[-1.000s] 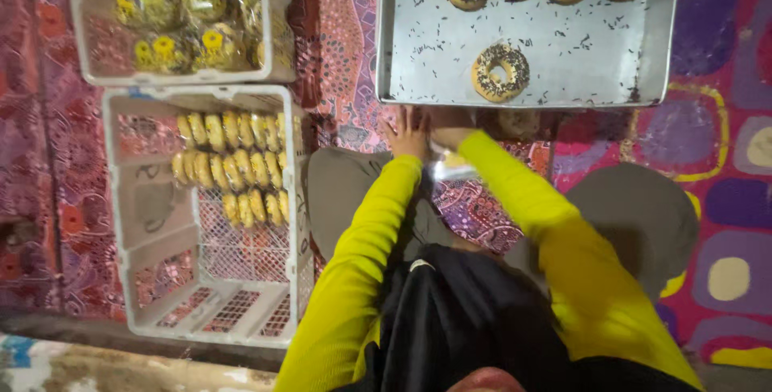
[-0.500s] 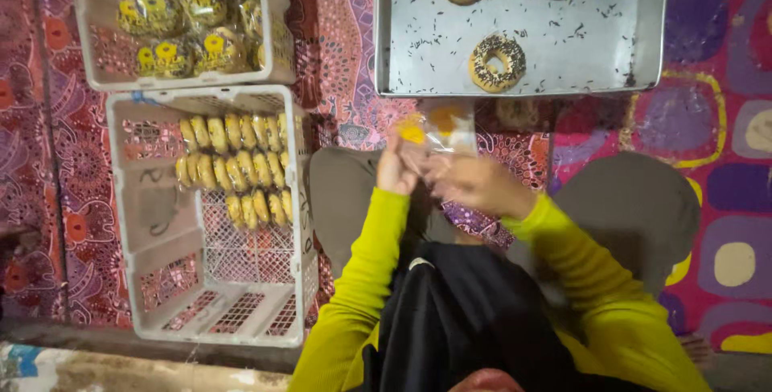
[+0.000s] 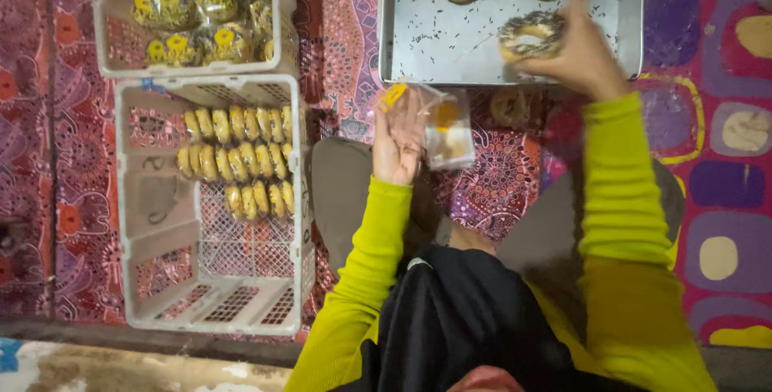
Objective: The person sits on a patterned floor mat and packages donuts one by one. They pick a donut from a metal tray, place it into a small clear plastic bag, and then place the sealed bag into a white plastic crate. The process is repeated for multiple donuts.
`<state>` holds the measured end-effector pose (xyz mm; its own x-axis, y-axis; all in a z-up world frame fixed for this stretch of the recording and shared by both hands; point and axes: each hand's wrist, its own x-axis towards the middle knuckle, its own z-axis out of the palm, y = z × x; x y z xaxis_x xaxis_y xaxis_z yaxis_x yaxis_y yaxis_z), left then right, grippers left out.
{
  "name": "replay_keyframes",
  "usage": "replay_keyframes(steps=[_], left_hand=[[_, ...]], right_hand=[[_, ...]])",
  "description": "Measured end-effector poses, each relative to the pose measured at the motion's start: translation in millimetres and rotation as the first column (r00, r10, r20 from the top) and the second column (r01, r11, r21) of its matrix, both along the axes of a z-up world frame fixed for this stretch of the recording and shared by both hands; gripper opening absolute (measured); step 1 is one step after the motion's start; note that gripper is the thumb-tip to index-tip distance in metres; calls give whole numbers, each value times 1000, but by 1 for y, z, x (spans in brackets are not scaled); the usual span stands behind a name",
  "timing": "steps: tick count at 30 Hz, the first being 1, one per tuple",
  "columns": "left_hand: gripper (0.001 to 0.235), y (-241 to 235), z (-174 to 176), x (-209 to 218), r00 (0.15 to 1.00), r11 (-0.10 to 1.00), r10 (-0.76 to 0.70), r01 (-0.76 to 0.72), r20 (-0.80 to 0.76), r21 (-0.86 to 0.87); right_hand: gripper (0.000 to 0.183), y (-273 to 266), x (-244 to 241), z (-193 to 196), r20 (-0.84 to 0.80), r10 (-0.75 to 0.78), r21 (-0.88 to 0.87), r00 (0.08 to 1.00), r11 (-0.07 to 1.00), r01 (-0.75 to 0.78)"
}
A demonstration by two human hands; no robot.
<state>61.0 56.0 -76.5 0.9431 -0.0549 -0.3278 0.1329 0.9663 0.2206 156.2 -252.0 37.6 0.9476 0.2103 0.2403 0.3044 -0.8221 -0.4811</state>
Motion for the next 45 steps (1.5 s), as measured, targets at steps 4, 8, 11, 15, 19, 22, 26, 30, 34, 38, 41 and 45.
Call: replay_keyframes(steps=[4,8,11,15,19,22,26,30,34,38,41,45], left_hand=[[53,-22,9,-2,994,997,-11,20,106,-80],[59,-59,34,-17,1000,998,-21,20,-9,-63],[52,-79,54,-38,998,980,13,-23,55,196],[44,-91,79,-41,997,943,79,-84,27,323],[51,-107,88,-40,994,951,107,-100,-8,293],[59,-102,100,-30,987,971,-117,136,-106,198],[83,-88,100,-50,959,818,-270,277,-89,505],[50,-78,107,-56,924,653,-325,64,203,754],[29,-72,114,-75,899,732,-413,236,142,639],[24,-62,141,-105,743,-142,-667,-48,-60,989],[27,-37,159,-118,712,-74,-698,-178,77,981],[24,-26,158,-90,793,-46,-609,-42,5,998]], right_hand=[[128,13,-86,61,49,-36,307,998,952,20],[129,72,-156,54,-20,28,631,999,776,-9],[135,87,-164,36,316,-77,89,946,995,51],[117,81,-150,37,5,186,515,982,842,-162],[98,78,-171,43,-97,-29,508,995,858,75],[85,78,-167,49,286,-181,298,941,950,92],[27,61,-153,49,329,124,65,936,986,-153],[16,48,-143,69,-233,22,72,972,997,-5],[29,50,-158,85,260,247,-108,934,968,-226],[15,32,-158,98,218,558,-436,801,789,-432],[10,18,-155,99,128,476,-483,870,796,-364],[17,19,-157,88,225,277,-105,934,960,-259]])
